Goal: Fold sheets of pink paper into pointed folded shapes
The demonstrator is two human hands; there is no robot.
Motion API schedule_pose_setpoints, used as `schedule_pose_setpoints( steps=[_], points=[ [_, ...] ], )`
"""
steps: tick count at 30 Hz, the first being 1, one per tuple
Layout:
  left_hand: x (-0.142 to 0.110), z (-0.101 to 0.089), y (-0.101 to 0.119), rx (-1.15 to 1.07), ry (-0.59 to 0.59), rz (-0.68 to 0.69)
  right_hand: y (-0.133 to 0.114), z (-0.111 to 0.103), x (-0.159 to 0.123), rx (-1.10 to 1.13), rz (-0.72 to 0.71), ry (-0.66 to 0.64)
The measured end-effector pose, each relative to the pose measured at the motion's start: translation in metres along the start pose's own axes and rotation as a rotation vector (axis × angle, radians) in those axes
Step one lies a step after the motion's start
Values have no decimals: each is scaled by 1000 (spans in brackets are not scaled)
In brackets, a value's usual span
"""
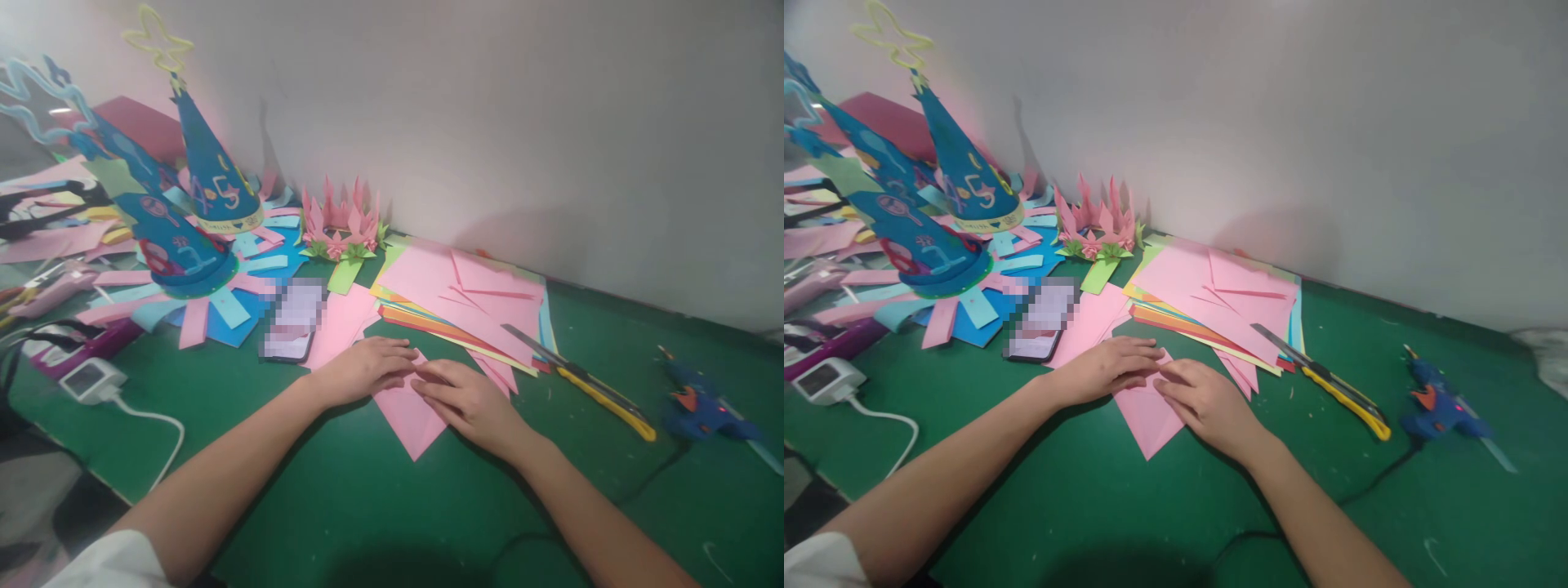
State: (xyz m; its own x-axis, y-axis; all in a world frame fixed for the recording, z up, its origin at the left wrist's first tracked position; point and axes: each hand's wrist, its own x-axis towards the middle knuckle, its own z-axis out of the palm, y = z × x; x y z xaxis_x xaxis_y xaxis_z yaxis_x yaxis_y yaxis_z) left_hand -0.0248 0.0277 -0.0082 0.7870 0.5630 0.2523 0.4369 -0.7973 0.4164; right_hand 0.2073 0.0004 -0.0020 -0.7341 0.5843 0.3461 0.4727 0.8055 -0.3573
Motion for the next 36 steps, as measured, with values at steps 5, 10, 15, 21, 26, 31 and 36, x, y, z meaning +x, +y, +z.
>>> schedule_pose_setpoints(
  steps=[5,10,15,21,26,31,36],
  points=[
    [-2,-5,-2,-16,-23,-39,-1,-1,1,-11,1,-9],
    [-3,-9,-2,3,-28,-50,-2,-2,2,-13,-3,-16],
    [-3,-11,0,19,-3,-30,-3,-2,3,-10,-9,-12],
    [-9,-18,-4,-34,-118,-89,-1,-2,3,-20,-50,-34],
    [-15,-25,-4,-53,-204,-128,0,-1,2,-44,-60,-29],
    [-16,-30,-2,-60,-248,-141,-2,-2,2,-57,-61,-26],
    [-16,-30,-2,-75,-259,-145,-2,-2,3,-62,-66,-22]
  ],
)
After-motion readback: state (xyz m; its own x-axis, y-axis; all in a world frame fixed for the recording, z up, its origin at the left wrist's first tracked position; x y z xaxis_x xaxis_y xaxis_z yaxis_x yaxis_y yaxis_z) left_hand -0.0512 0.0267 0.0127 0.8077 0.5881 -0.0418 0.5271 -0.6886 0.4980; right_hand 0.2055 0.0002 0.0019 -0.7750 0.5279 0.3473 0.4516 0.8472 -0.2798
